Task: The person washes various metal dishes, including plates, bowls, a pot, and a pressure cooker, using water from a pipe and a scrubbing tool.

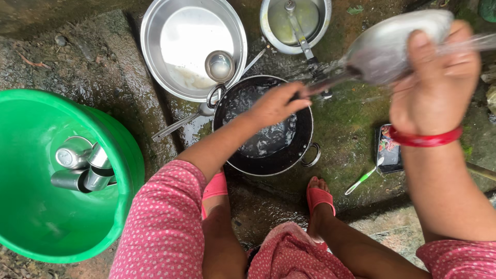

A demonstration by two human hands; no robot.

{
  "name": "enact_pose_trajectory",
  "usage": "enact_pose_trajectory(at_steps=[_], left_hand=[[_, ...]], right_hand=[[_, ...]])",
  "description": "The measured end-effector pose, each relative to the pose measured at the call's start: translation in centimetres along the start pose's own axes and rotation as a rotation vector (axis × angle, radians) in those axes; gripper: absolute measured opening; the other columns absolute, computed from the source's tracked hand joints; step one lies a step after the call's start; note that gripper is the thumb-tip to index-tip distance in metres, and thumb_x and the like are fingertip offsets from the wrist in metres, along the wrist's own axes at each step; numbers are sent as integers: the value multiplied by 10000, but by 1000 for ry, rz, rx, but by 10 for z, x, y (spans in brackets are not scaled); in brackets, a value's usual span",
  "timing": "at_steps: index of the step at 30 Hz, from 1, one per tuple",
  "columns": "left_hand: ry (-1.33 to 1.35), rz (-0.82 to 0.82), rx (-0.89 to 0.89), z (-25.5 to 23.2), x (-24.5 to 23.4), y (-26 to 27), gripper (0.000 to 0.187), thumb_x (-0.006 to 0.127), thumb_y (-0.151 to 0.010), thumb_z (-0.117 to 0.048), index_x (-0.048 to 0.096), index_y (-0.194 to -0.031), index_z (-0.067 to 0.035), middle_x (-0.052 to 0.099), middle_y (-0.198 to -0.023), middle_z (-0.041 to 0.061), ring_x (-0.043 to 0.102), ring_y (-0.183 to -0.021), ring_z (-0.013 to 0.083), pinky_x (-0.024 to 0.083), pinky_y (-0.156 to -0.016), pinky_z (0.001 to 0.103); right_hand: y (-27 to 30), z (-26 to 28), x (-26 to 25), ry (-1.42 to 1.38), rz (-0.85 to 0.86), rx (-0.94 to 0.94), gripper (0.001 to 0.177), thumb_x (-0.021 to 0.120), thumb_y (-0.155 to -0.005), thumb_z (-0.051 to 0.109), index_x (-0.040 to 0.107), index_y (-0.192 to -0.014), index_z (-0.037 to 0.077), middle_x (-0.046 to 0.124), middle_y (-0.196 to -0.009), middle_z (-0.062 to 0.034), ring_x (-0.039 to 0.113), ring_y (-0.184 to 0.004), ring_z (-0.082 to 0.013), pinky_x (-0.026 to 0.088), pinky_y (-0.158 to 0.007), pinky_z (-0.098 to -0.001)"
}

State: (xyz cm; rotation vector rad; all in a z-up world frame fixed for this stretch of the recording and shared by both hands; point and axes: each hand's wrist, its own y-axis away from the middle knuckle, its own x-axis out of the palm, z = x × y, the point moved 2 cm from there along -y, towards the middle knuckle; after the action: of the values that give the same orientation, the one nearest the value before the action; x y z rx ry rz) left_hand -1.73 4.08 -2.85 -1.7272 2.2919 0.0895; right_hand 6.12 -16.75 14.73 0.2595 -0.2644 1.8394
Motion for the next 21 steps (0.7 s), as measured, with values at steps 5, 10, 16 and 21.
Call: enact_pose_trajectory(at_steps=[5, 10, 16, 21], left_hand=[[91, -34, -101, -34, 18, -27, 359, 613, -1026, -314, 491, -1249, -60, 705, -1062, 108, 727, -932, 259, 589, -825, 397], [167, -7, -36, -30, 24, -44, 417, 547, -1093, -305, 381, -1406, -86, 690, -1310, 119, 758, -1111, 236, 618, -992, 386], [491, 151, 69, -16, 17, -55, 341, 530, -1100, -261, 533, -1406, -109, 705, -1273, 112, 640, -1239, 215, 526, -1072, 441], [443, 200, -121, -42, 4, -63, 344, 456, -1103, -385, 582, -1291, -126, 607, -901, -4, 556, -710, 84, 521, -621, 260]], right_hand=[[5, -3, 38, 91, 29, -24, 266, 731, -1024, 3, 550, -1200, 87, 592, -1193, -54, 619, -1086, -136, 521, -1051, -316], [5, 17, 51, 471, 116, -146, 345, 678, -1009, -19, 548, -1304, 104, 476, -1285, -27, 517, -1111, -90, 443, -1048, -264], [-2, 30, 40, 663, 367, -91, 180, 712, -956, 32, 658, -1128, 38, 668, -1239, -76, 651, -1172, -127, 527, -1038, -269], [-12, 20, 24, 830, 300, -231, 146, 798, -974, 11, 729, -1098, -23, 732, -1089, -109, 714, -1014, -149, 572, -943, -278]])
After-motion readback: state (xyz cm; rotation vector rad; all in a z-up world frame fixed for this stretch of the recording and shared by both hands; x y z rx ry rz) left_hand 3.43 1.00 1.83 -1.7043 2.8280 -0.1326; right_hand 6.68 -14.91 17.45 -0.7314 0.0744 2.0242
